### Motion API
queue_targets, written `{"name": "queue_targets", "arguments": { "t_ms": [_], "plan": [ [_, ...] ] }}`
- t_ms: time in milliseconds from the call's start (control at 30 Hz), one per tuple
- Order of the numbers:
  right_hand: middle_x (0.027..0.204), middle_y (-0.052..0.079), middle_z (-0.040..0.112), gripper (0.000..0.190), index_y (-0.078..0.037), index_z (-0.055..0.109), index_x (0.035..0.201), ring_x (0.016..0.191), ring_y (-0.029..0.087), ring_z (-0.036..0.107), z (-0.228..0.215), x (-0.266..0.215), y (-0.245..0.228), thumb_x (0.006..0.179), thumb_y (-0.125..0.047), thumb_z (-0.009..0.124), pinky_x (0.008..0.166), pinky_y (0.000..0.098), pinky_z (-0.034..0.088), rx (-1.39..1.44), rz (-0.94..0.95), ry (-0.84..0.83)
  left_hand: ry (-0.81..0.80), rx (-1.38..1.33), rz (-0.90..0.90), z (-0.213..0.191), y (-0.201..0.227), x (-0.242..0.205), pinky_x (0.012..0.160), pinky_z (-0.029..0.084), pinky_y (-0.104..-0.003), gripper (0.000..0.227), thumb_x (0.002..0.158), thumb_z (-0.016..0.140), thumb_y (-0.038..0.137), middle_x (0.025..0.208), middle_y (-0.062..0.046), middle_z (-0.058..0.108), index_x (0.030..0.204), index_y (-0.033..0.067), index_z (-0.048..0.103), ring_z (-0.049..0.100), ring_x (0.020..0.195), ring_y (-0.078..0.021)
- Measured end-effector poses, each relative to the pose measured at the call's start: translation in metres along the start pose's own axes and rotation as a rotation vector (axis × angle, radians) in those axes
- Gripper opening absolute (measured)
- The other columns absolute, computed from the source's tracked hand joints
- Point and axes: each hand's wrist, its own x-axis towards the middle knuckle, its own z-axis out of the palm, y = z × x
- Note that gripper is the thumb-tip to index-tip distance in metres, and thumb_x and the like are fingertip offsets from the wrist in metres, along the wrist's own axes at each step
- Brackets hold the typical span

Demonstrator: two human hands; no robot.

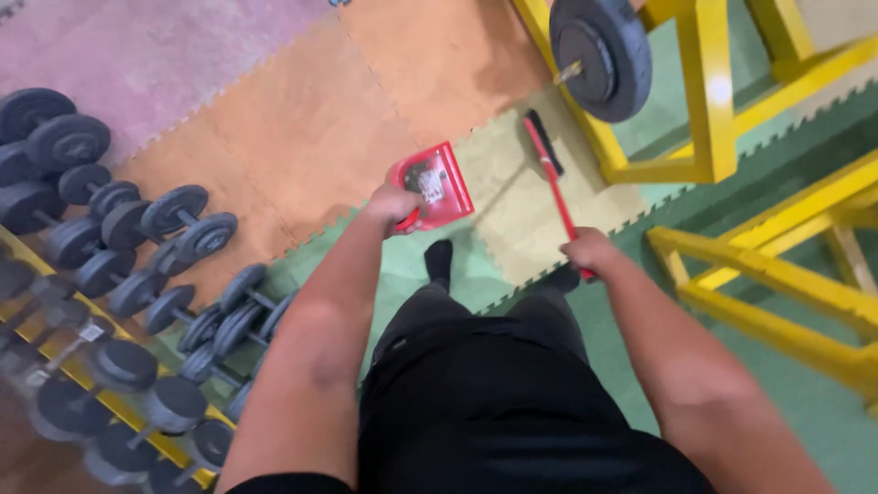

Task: Sweeping the gym floor using a broom and dustpan.

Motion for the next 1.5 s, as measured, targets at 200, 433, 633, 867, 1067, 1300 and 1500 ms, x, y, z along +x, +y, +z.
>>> {"name": "queue_targets", "arguments": {
  "t_ms": [200,433,633,867,1067,1300,1500],
  "plan": [
    [0.078,0.012,0.071,0.052,-0.008,0.054,0.142,0.055,0.02,0.06,0.093,-0.041,-0.014,0.093,-0.02,0.064,0.051,0.0361,0.051,0.216,-0.092,-0.123,0.041,-0.078,0.037,-0.011,0.002,0.026,0.047,0.059,-0.036,0.017,0.084,0.068,0.002,0.079,-0.015,0.068,0.099,-0.0044,0.066,0.067,0.056,-0.0221],
    [0.075,0.004,0.061,0.062,-0.022,0.049,0.152,0.053,0.015,0.049,0.037,-0.118,0.006,0.091,-0.02,0.064,0.046,0.0334,0.042,0.393,0.112,-0.091,0.08,-0.069,0.073,-0.017,0.01,0.007,0.043,0.053,-0.037,0.024,0.082,0.067,0.0,0.081,-0.015,0.067,0.105,-0.0025,0.062,0.065,0.055,-0.0253],
    [0.071,0.004,0.054,0.062,-0.018,0.046,0.152,0.052,0.015,0.048,0.003,-0.049,0.076,0.094,-0.02,0.065,0.043,0.0327,0.04,0.489,0.17,0.042,0.104,-0.001,0.046,-0.019,0.004,0.003,0.041,0.051,-0.035,0.021,0.082,0.066,0.003,0.076,-0.016,0.069,0.101,-0.006,0.065,0.066,0.053,-0.0234],
    [0.069,0.002,0.061,0.049,-0.012,0.058,0.142,0.051,0.014,0.052,0.093,-0.055,-0.001,0.094,-0.016,0.062,0.045,0.0324,0.043,0.436,0.132,0.014,0.053,-0.022,0.036,-0.025,-0.013,0.006,0.04,0.048,-0.035,0.013,0.087,0.069,0.004,0.071,-0.017,0.066,0.09,-0.0081,0.065,0.062,0.05,-0.0228],
    [0.065,0.002,0.054,0.057,-0.013,0.051,0.149,0.048,0.014,0.047,0.133,-0.091,-0.04,0.093,-0.016,0.061,0.042,0.031,0.039,0.514,0.038,-0.197,0.067,-0.002,0.058,-0.025,-0.01,-0.001,0.041,0.048,-0.036,0.015,0.086,0.07,0.004,0.069,-0.016,0.067,0.091,-0.0087,0.066,0.064,0.051,-0.0231],
    [0.066,0.001,0.051,0.061,-0.018,0.046,0.154,0.049,0.013,0.046,0.043,-0.111,0.003,0.094,-0.017,0.059,0.042,0.0309,0.039,0.471,0.112,-0.095,0.065,-0.027,0.03,-0.032,-0.021,0.004,0.041,0.049,-0.035,0.014,0.087,0.068,0.005,0.069,-0.017,0.066,0.094,-0.0074,0.065,0.064,0.051,-0.0242],
    [0.073,0.004,0.057,0.055,-0.013,0.054,0.149,0.054,0.016,0.048,0.065,-0.059,-0.016,0.095,-0.018,0.062,0.045,0.0337,0.039,0.45,0.169,0.018,0.05,-0.021,0.019,-0.035,-0.017,-0.009,0.041,0.048,-0.035,0.013,0.087,0.068,0.006,0.07,-0.016,0.068,0.093,-0.0063,0.066,0.063,0.051,-0.0226]
  ]
}}
